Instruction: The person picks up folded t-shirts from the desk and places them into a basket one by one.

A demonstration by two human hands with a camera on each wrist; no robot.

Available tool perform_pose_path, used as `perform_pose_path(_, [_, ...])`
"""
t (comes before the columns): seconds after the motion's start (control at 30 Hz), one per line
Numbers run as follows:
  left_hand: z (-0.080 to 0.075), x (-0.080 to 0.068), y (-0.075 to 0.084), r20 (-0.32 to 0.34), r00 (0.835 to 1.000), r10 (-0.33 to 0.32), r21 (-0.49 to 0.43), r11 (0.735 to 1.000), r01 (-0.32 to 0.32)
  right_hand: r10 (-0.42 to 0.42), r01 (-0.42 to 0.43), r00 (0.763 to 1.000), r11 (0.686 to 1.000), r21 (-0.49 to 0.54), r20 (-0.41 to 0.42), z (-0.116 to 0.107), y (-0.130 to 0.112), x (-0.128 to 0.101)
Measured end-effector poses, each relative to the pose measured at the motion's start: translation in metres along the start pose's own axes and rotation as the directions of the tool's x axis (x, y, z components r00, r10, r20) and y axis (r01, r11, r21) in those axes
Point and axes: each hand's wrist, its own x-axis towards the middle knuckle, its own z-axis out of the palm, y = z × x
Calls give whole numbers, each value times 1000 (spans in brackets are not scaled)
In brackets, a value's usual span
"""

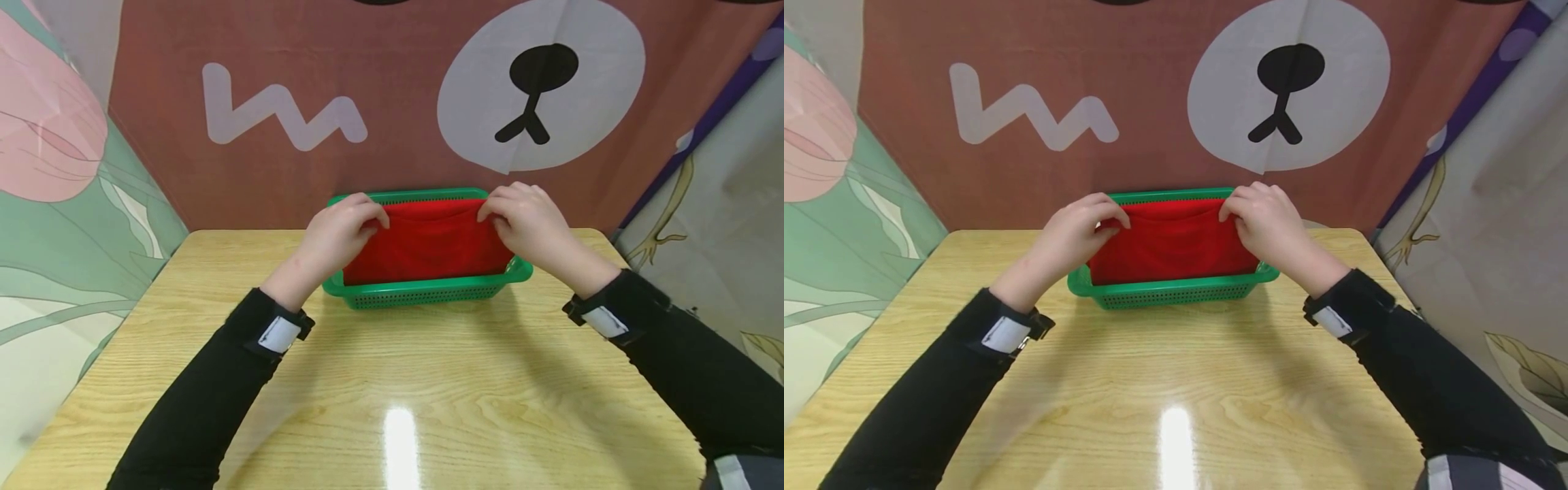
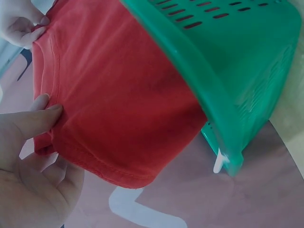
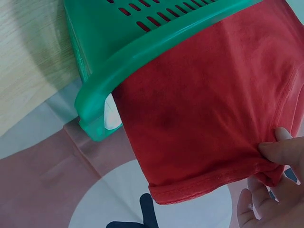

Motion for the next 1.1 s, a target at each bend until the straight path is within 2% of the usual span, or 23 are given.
perform_pose_path(0.3, [3,6,-7,13,1000,-19,8,1000,19,32,-33,999,999,7,29,4,3,2])
perform_pose_path(0.63, [-1,17,-10,115,991,-74,-6,997,75,64,-65,995,998,9,79,7,11,10])
perform_pose_path(1.1, [1,24,-12,199,974,-108,0,994,110,108,-111,976,994,6,188,16,23,22])
